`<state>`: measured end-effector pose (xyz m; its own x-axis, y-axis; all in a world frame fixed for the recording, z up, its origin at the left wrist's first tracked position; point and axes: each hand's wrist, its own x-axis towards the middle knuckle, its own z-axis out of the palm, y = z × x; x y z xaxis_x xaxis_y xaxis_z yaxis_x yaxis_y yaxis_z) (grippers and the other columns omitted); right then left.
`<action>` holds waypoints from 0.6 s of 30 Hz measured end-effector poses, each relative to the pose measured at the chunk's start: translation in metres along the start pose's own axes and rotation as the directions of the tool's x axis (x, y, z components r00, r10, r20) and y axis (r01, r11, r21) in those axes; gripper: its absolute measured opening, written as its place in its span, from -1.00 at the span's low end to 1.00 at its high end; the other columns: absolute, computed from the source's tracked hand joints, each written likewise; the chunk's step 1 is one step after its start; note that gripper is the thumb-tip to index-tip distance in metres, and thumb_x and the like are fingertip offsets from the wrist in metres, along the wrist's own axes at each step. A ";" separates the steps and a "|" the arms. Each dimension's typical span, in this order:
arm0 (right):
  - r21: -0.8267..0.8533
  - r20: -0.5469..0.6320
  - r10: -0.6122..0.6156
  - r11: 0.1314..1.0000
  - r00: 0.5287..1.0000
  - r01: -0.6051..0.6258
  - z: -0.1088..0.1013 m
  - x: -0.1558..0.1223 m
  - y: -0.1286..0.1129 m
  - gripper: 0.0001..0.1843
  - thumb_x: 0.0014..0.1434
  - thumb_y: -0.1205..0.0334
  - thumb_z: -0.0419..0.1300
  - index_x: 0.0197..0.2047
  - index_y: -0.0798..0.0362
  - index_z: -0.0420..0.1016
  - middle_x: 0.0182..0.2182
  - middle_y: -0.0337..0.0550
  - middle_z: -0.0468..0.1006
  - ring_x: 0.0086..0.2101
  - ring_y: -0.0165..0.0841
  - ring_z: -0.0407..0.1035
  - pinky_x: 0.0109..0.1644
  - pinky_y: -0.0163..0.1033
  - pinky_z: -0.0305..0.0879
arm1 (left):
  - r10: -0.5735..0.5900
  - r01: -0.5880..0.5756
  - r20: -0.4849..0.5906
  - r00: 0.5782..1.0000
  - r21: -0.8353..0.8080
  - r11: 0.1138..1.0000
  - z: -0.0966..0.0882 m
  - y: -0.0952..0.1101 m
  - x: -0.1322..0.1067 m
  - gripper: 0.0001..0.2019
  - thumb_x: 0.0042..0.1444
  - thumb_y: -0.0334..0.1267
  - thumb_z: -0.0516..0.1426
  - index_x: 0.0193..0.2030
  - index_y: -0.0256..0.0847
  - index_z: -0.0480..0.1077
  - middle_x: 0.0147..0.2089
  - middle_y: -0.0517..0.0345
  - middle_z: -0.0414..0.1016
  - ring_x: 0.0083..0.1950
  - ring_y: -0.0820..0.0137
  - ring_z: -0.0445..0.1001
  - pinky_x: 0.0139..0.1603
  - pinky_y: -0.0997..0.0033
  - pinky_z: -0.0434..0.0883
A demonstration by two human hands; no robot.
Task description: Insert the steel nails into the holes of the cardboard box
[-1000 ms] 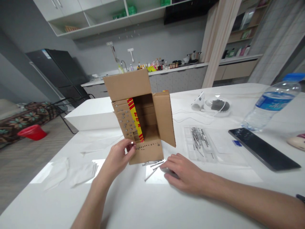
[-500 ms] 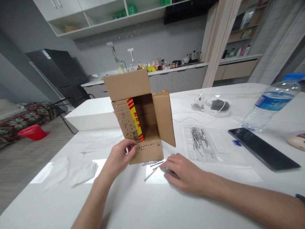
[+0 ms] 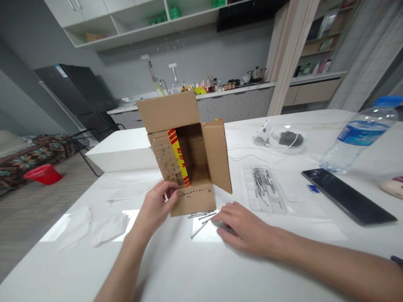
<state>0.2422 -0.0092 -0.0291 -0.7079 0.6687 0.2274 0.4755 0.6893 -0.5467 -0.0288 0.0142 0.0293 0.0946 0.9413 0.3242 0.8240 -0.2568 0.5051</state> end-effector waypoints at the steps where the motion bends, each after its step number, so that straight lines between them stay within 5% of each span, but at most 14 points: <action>1: 0.003 -0.001 -0.001 1.000 1.000 0.001 0.000 0.000 0.000 -0.82 0.30 0.31 0.11 -0.07 0.07 0.50 -0.29 -0.10 0.52 -0.22 -0.25 0.36 -0.06 -0.11 0.17 | 0.002 -0.002 -0.001 1.000 -0.003 1.000 0.000 0.000 0.000 -0.77 0.19 -0.10 0.07 -0.25 -0.16 0.47 -0.29 0.11 0.52 -0.32 0.36 0.45 -0.28 0.35 0.42; 18: 0.000 -0.010 -0.005 1.000 1.000 0.005 0.000 0.001 0.000 -0.83 0.30 0.31 0.12 -0.08 0.07 0.50 -0.29 -0.11 0.51 -0.22 -0.26 0.36 -0.07 -0.12 0.17 | 0.073 -0.072 0.083 0.994 -0.013 0.997 0.005 -0.001 -0.003 -0.76 0.27 -0.10 0.06 -0.20 -0.17 0.50 -0.25 0.10 0.55 -0.31 0.39 0.45 -0.29 0.39 0.40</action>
<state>0.2416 -0.0089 -0.0293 -0.7051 0.6677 0.2387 0.4715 0.6929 -0.5455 -0.0270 0.0124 0.0238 0.2005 0.9351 0.2923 0.8079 -0.3266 0.4905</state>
